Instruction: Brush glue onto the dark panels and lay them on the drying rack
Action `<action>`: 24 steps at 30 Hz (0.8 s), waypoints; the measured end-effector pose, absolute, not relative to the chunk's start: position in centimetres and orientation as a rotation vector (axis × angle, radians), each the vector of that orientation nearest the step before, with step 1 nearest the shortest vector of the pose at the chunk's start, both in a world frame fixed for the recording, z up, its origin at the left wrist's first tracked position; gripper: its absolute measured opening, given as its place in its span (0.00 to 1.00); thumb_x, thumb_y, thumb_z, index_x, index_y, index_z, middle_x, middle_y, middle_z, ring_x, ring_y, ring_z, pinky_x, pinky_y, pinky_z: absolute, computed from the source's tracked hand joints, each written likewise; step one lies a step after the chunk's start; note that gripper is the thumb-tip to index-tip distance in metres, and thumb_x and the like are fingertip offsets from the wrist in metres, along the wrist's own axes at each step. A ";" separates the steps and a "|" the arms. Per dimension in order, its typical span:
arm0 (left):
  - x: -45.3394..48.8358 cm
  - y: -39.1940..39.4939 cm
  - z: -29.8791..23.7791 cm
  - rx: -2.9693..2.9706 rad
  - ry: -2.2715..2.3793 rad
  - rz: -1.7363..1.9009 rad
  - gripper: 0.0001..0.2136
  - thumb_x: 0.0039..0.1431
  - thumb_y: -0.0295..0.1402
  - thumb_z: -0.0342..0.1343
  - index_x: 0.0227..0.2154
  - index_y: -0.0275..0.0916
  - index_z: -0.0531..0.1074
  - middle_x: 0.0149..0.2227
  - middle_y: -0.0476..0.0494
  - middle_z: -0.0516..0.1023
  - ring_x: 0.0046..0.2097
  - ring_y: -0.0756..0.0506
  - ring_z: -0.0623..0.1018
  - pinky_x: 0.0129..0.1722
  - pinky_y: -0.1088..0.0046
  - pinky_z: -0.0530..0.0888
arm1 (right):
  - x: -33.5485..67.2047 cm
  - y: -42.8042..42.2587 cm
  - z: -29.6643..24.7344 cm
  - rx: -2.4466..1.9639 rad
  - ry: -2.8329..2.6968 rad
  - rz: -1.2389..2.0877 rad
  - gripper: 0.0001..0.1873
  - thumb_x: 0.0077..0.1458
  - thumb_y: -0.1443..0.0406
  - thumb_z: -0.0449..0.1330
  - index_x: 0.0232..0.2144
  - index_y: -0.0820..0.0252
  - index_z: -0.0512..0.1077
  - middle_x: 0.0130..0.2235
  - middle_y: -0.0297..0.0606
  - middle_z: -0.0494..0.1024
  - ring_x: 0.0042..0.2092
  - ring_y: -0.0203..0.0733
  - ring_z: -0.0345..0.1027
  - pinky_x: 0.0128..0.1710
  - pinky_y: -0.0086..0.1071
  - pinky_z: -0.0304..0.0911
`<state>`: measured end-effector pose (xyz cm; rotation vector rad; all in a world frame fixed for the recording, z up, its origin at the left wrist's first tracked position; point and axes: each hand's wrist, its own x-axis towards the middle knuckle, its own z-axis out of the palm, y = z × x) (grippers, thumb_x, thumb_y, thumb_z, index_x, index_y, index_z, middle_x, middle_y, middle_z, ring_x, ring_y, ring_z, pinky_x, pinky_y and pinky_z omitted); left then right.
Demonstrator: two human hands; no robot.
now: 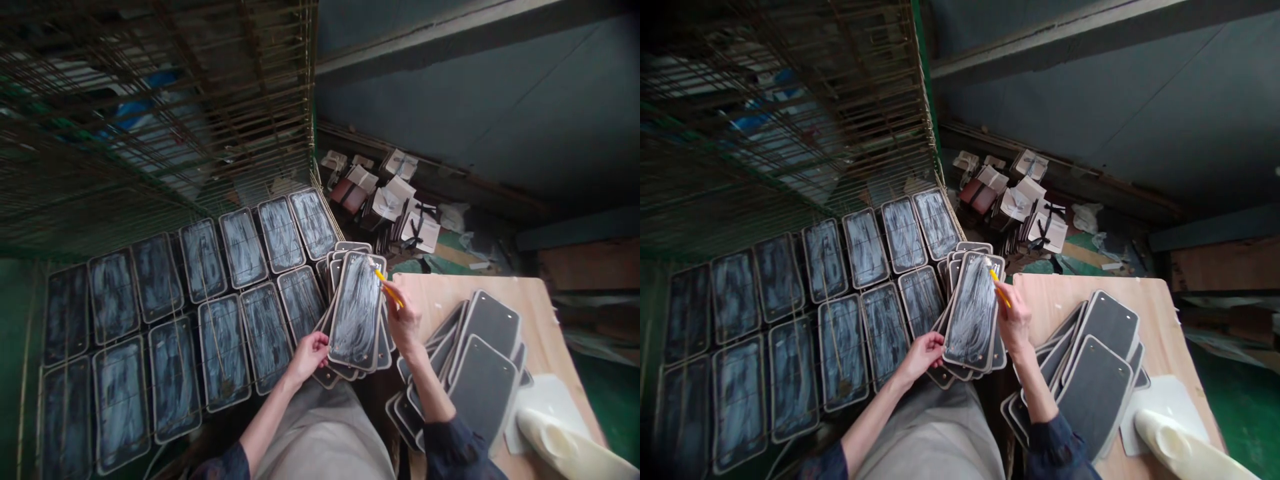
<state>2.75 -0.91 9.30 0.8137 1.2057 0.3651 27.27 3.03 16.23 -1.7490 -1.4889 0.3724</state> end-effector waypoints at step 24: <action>3.4 -1.2 11.5 0.625 1.138 0.391 0.16 0.48 0.38 0.62 0.33 0.34 0.65 0.26 0.45 0.77 0.25 0.47 0.79 0.22 0.77 0.74 | 26.5 -13.5 20.6 -1.838 -1.559 0.842 0.13 0.62 0.65 0.50 0.49 0.54 0.66 0.43 0.40 0.74 0.43 0.42 0.72 0.40 0.31 0.69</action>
